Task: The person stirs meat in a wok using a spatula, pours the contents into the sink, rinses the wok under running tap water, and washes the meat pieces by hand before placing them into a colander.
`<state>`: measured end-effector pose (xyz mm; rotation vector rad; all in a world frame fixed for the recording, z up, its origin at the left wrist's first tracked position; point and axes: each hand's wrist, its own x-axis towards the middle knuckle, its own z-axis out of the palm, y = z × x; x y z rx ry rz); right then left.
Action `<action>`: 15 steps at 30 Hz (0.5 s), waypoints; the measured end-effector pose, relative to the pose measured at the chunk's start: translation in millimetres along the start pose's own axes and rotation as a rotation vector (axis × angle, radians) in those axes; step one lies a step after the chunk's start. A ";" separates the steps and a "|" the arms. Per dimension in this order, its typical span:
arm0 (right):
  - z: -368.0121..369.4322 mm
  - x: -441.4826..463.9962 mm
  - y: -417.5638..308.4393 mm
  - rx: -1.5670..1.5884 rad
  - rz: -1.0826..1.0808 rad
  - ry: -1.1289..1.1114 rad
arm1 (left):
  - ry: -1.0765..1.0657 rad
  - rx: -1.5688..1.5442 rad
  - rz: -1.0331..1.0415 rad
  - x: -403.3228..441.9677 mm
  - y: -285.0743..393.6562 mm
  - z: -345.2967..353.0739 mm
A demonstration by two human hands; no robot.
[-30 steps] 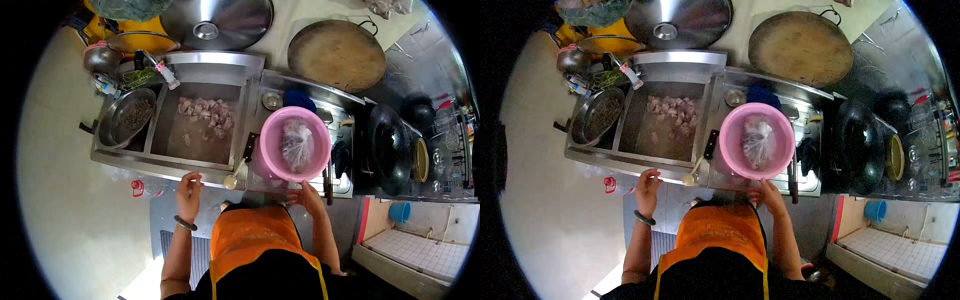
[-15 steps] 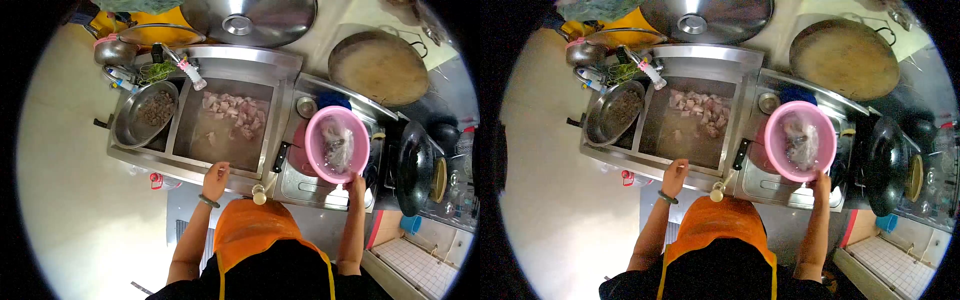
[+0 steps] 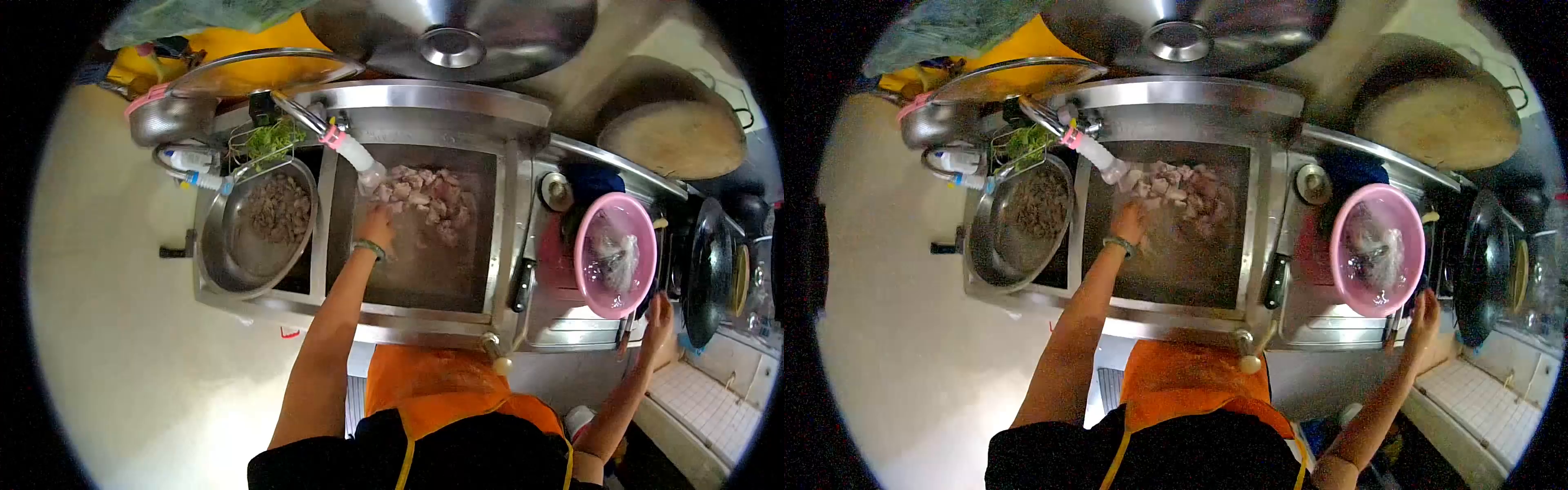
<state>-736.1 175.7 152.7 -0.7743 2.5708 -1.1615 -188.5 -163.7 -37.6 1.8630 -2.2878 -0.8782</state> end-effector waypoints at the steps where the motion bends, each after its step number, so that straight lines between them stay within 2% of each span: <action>1: 22.0 -24.8 -78.6 0.150 0.016 -0.057 | 0.006 0.021 0.022 16.1 -3.3 -4.2; 3: 72.2 -47.4 -158.9 0.174 -0.014 -0.274 | -0.066 0.009 0.005 43.4 4.9 -13.8; 4: 106.4 -51.2 -176.7 0.136 -0.072 -0.430 | -0.097 0.001 -0.005 55.3 5.8 -15.9; 7: 225.8 -86.8 -249.6 0.037 -0.189 -0.770 | 0.448 0.202 0.254 91.8 -39.8 48.2; 8: 263.6 -100.7 -274.9 0.349 -0.055 -0.925 | 0.276 -0.098 0.112 95.1 -37.2 43.1; 9: 311.8 -102.6 -265.9 0.429 -0.026 -0.987 | 0.154 -0.376 -0.070 98.3 -34.5 37.8; 11: 378.5 -121.9 -298.5 0.689 0.228 -1.081 | 0.227 -0.243 -0.081 92.6 -33.0 43.4; 12: 406.8 -127.4 -308.7 0.499 0.049 -1.066 | 0.386 -0.166 -0.054 98.9 -34.0 51.2; 13: 431.1 -131.2 -313.0 0.313 -0.120 -1.035 | 0.366 -0.280 -0.041 103.9 -49.3 72.7; 14: 457.9 -128.4 -307.4 0.258 -0.347 -1.001 | 0.342 -0.394 -0.021 110.4 -66.6 102.0; 15: 481.4 -122.2 -305.3 0.198 -0.572 -0.956 | 0.343 -0.253 -0.003 101.0 -63.3 94.4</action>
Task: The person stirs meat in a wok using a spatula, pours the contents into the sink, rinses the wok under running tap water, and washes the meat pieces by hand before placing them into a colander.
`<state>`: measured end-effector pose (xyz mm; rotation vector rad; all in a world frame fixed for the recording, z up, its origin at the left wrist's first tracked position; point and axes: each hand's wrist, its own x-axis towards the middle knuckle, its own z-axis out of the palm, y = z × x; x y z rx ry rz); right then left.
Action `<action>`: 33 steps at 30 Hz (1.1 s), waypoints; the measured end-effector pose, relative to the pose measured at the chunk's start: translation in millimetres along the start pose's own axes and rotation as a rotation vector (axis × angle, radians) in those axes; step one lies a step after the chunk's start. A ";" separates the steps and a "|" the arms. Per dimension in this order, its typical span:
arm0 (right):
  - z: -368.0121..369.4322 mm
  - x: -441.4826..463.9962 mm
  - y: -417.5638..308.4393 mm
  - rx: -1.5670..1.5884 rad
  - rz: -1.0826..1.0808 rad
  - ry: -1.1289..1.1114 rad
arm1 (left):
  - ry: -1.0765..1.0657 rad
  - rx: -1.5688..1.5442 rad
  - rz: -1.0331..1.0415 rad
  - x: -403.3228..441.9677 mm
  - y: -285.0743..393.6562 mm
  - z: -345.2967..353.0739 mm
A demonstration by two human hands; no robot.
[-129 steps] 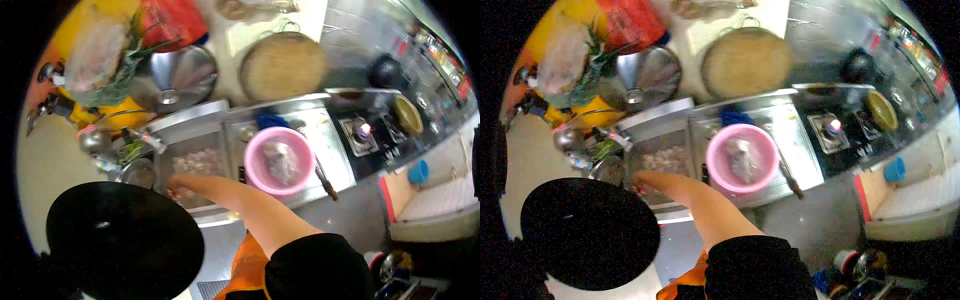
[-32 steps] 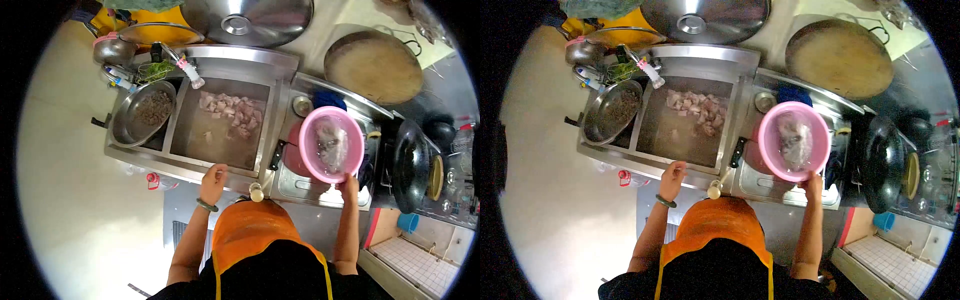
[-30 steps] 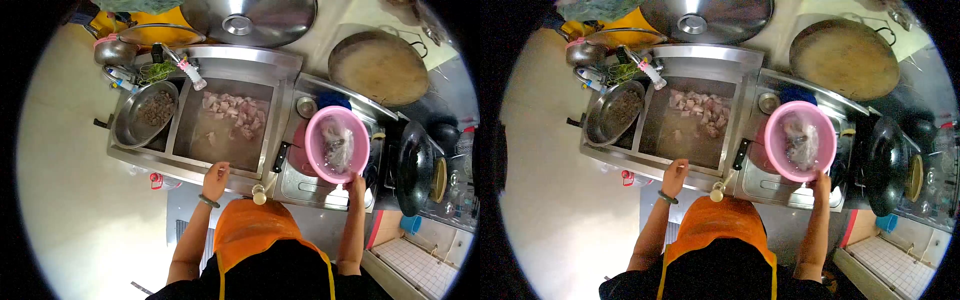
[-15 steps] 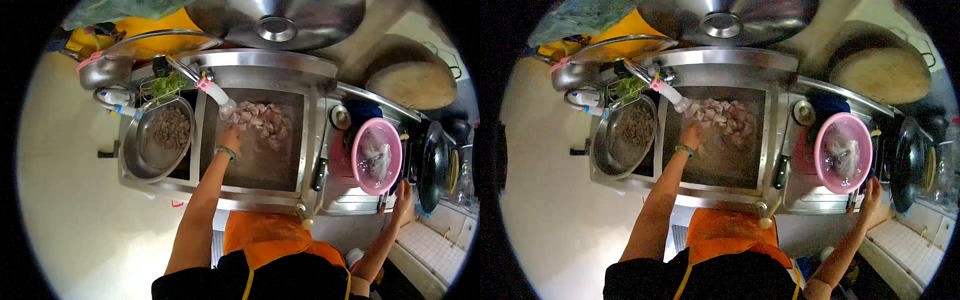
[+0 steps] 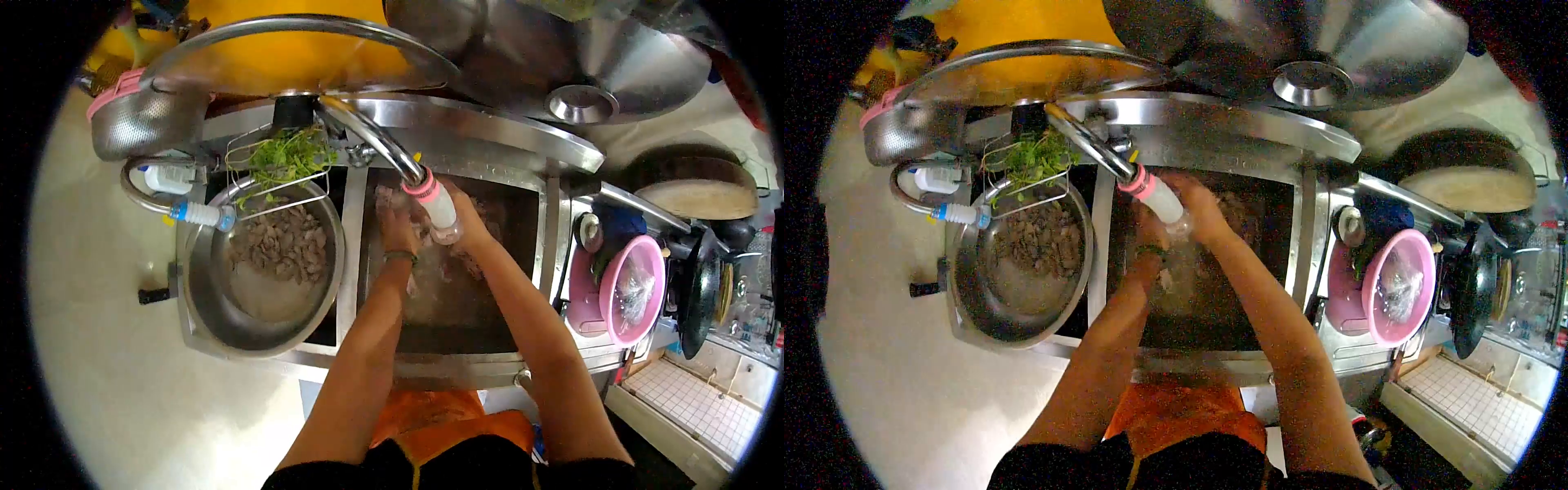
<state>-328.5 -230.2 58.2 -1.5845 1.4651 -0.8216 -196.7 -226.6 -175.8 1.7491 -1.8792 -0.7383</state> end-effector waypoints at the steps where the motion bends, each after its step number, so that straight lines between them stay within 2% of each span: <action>1: 3.1 20.3 -2.0 -0.067 -0.182 0.070 | 0.002 0.139 0.042 -6.5 6.2 -10.1; 3: 9.7 59.3 -10.9 -0.197 -0.541 0.214 | 0.002 0.403 0.082 -18.4 -4.8 -5.2; 6: 22.9 94.7 12.1 -0.342 -0.649 0.101 | -0.093 0.265 -0.065 -44.4 -0.2 -33.5; 7: 13.5 88.8 -2.2 -0.267 -0.557 0.027 | -0.121 0.229 -0.083 -52.4 -4.2 -34.3; 10: 2.5 61.8 -23.8 -0.175 -0.476 -0.111 | -0.154 0.130 -0.114 -67.0 -16.6 -34.2; 12: 37.9 46.1 43.7 -0.126 -0.472 -0.016 | -0.084 0.116 -0.093 -72.8 -8.1 -35.7; 14: 43.3 0.3 74.5 0.223 -0.142 0.052 | 0.086 0.165 -0.049 -72.2 28.3 -45.8; 15: 41.3 -25.0 79.6 0.712 0.237 0.015 | 0.130 0.138 -0.009 -68.1 39.7 -43.1; 16: 33.7 -26.3 63.2 1.471 0.636 0.012 | 0.116 0.064 0.020 -66.5 48.3 -29.8; 17: 32.5 -44.7 69.4 1.505 0.780 0.063 | 0.068 -0.030 0.033 -64.9 54.3 -13.4; 19: 31.0 -68.1 81.0 1.508 0.806 0.017 | -0.138 -0.299 -0.025 -63.5 56.1 33.0; 21: 27.1 -78.3 111.5 1.430 0.514 -0.240 | -0.282 -0.523 -0.127 -64.4 62.8 62.2; 24: -5.3 -65.0 50.0 0.235 0.380 -0.197 | -0.337 -0.696 -0.210 -67.4 72.2 83.2; 25: -12.2 -57.1 36.4 0.232 0.348 -0.150 | -0.329 -0.720 -0.224 -68.2 74.1 87.8; 28: -2.3 -57.0 93.8 -0.055 0.286 0.143 | -0.280 -0.771 -0.255 -70.5 74.0 91.6; 31: 1.1 -47.7 112.5 -0.440 -0.140 0.282 | -0.220 -0.811 -0.303 -70.3 58.8 89.7; 33: 20.6 -51.4 161.3 -0.675 -0.155 0.257 | -0.177 -0.849 -0.360 -75.3 35.0 90.2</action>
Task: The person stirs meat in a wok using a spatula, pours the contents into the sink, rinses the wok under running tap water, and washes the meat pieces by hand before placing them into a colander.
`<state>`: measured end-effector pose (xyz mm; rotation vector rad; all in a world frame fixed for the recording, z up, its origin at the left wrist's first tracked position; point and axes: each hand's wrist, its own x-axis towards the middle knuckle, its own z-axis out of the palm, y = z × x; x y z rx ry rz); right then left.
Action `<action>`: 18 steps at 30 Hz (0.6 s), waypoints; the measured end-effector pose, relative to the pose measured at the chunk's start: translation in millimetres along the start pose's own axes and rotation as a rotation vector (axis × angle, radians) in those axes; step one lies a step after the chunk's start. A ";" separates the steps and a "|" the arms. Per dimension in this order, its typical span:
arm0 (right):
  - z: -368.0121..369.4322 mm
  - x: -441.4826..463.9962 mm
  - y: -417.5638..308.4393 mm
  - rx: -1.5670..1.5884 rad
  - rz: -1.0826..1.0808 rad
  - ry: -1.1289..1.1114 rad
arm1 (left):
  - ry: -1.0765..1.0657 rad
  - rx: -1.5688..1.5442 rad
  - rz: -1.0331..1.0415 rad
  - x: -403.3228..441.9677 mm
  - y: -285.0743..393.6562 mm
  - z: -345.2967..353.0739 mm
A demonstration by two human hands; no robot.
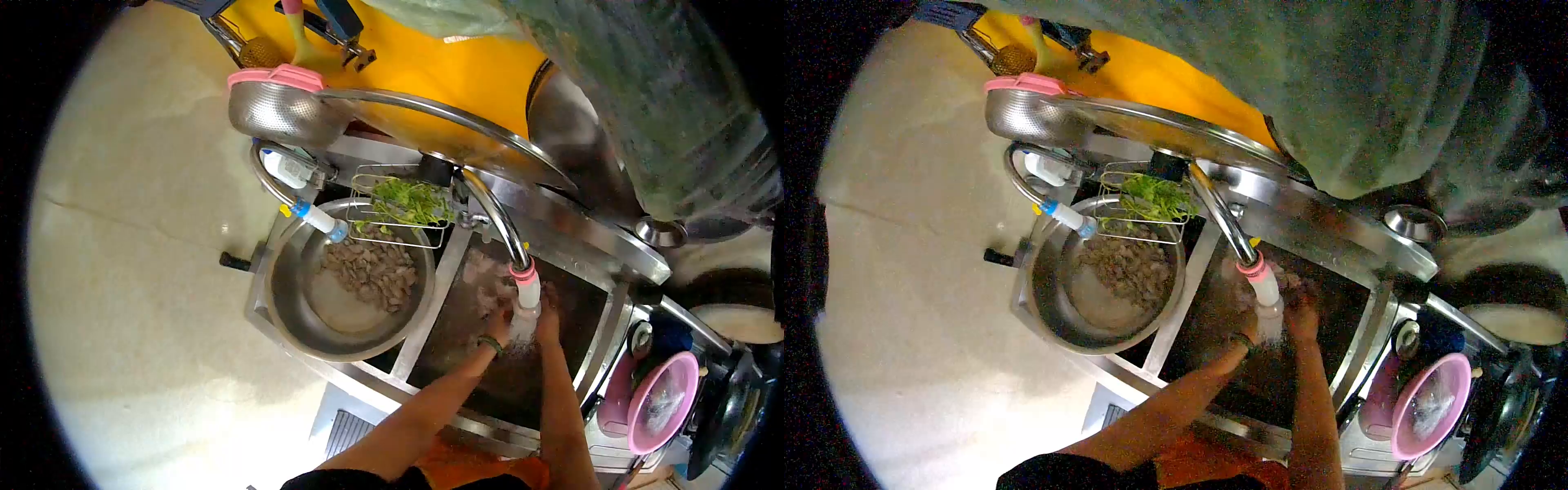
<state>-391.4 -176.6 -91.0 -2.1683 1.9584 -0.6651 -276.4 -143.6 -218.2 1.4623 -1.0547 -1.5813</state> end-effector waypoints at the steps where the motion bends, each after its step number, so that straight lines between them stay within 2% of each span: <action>1: 44.8 -21.8 23.7 -0.144 0.047 -0.086 | 0.049 0.247 0.057 -8.4 8.5 -16.4; 3: 159.5 -87.1 85.6 -0.419 0.171 -0.283 | 0.131 0.611 0.125 6.8 -66.0 -48.3; 6: 163.4 -98.8 82.3 -0.098 0.315 -0.253 | -0.028 0.093 -0.106 -7.8 -47.5 -59.4; 7: 132.5 -85.5 61.0 -0.242 0.249 -0.306 | 0.018 0.350 0.107 -14.9 -33.3 -58.0; 8: 101.9 -73.4 40.5 -0.385 0.176 -0.350 | 0.079 0.613 0.320 -30.0 -7.6 -61.7; 11: 79.8 -60.2 0.7 -0.352 0.122 -0.318 | -0.023 0.885 0.371 -89.0 152.7 -85.2; 13: 77.1 -60.2 -10.8 -0.311 0.116 -0.313 | -0.143 0.756 0.419 -107.8 188.9 -101.7; 16: 69.3 -64.2 -22.4 -0.235 0.104 -0.328 | -0.410 0.447 0.192 -149.2 296.1 -151.1; 18: 56.4 -70.7 -30.6 -0.154 0.094 -0.359 | -0.356 0.544 0.244 -171.7 362.3 -190.3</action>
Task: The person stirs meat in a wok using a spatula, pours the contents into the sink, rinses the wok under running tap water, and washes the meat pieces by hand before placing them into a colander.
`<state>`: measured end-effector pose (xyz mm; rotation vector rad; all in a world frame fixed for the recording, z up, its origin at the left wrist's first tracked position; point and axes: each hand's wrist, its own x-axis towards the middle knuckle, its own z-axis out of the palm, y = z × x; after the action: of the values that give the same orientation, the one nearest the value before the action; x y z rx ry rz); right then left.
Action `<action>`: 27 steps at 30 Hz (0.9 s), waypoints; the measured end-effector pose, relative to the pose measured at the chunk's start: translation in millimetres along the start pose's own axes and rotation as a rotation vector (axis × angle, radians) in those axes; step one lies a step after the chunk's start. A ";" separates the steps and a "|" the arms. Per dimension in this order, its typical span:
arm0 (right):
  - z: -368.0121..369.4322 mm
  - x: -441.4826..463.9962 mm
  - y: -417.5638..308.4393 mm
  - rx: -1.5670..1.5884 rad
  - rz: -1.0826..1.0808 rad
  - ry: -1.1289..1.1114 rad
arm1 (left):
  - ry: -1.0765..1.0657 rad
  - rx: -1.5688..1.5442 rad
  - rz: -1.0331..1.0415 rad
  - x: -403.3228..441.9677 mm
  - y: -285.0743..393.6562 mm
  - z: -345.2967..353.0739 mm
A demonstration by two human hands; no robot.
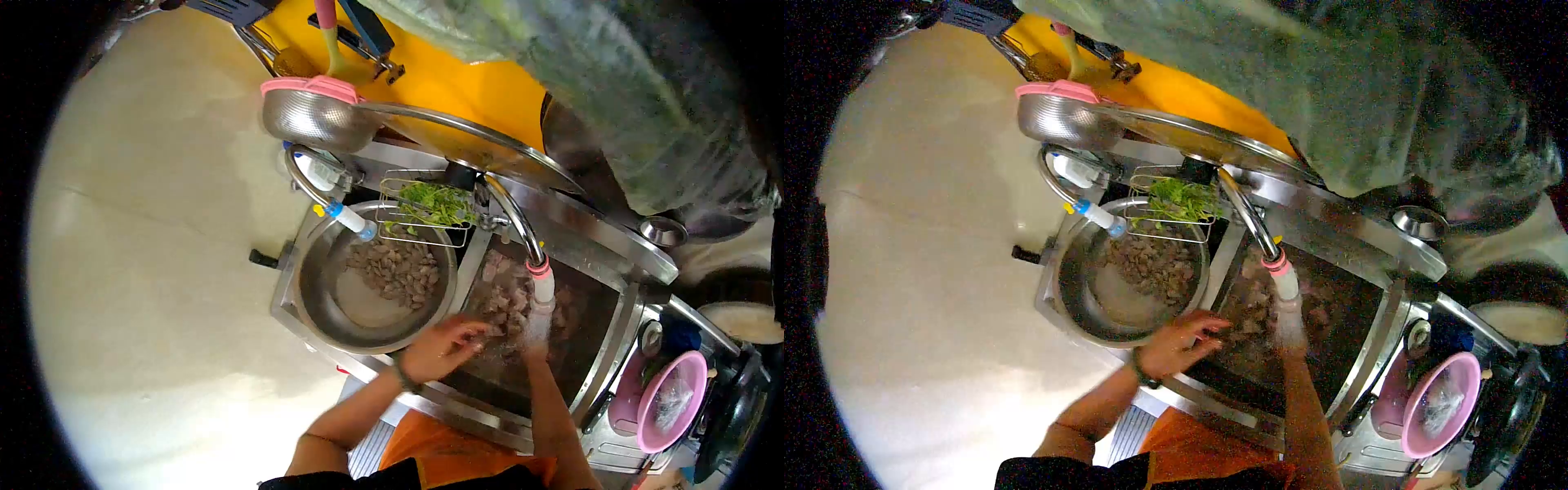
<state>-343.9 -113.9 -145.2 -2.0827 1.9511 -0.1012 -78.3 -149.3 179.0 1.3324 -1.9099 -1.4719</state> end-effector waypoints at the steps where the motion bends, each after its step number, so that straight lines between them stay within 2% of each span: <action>1: -6.7 -6.1 -2.0 0.056 -0.015 -0.020 | 0.139 0.265 0.112 -10.4 12.3 -30.3; 2: -13.7 -13.8 -3.1 0.120 -0.019 -0.045 | 0.244 0.383 0.172 -14.1 20.2 -66.9; 3: -17.9 -19.3 -3.2 0.169 0.012 -0.105 | 0.473 0.602 0.342 -11.9 37.3 -106.2; 4: -21.2 -25.7 -4.0 0.220 0.069 -0.179 | 0.588 0.662 0.180 -9.8 49.4 -141.5; 5: -18.9 -23.8 -1.6 0.229 0.178 -0.293 | 0.728 0.745 0.252 0.2 64.7 -176.6; 6: -16.5 -22.0 0.8 0.225 0.285 -0.407 | 0.873 0.983 0.455 19.5 52.0 -224.3; 7: -14.5 -23.0 0.3 0.227 0.394 -0.523 | 0.911 1.105 0.486 36.3 51.9 -266.8; 9: -23.5 -29.8 -6.9 0.266 0.370 -0.452 | 0.878 1.322 0.683 69.0 61.6 -326.7; 12: 0.7 -42.8 4.8 0.458 0.322 -0.429 | 0.739 1.303 0.517 99.6 52.5 -370.3; 16: 17.2 -55.0 -1.9 0.414 0.247 -0.200 | 0.544 1.228 0.250 110.6 67.2 -388.7; 19: -2.5 -58.7 -10.0 0.578 0.317 -0.230 | 0.454 1.158 0.298 109.5 70.1 -405.4; 20: -13.1 -60.3 -13.1 0.643 0.340 -0.246 | 0.480 1.110 0.387 110.3 64.0 -422.4; 21: -41.7 -57.4 -21.6 0.722 0.360 -0.274 | 0.616 1.185 0.467 102.2 74.2 -421.1; 22: -63.7 -53.4 -30.1 0.803 0.376 -0.303 | 0.530 1.111 0.426 96.8 84.8 -440.9; 23: -75.7 -52.8 -37.0 0.891 0.378 -0.278 | 0.606 0.856 0.432 87.6 88.7 -440.2; 24: -86.3 -53.3 -40.5 0.974 0.382 -0.251 | 0.622 0.870 0.377 74.1 97.9 -449.1; 25: -93.5 -56.9 -42.2 1.055 0.399 -0.221 | 0.597 0.922 0.414 70.0 93.8 -471.3; 26: -84.6 -55.4 -38.5 1.005 0.425 -0.283 | 0.640 0.827 0.362 59.1 91.6 -474.3; 27: -67.5 -51.9 -31.3 0.955 0.466 -0.339 | 0.591 0.697 0.420 44.7 85.3 -481.3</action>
<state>-334.4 -72.0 -65.3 -0.9502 1.6341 -0.4433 227.9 -442.9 426.0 1.2999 -2.1479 -0.1561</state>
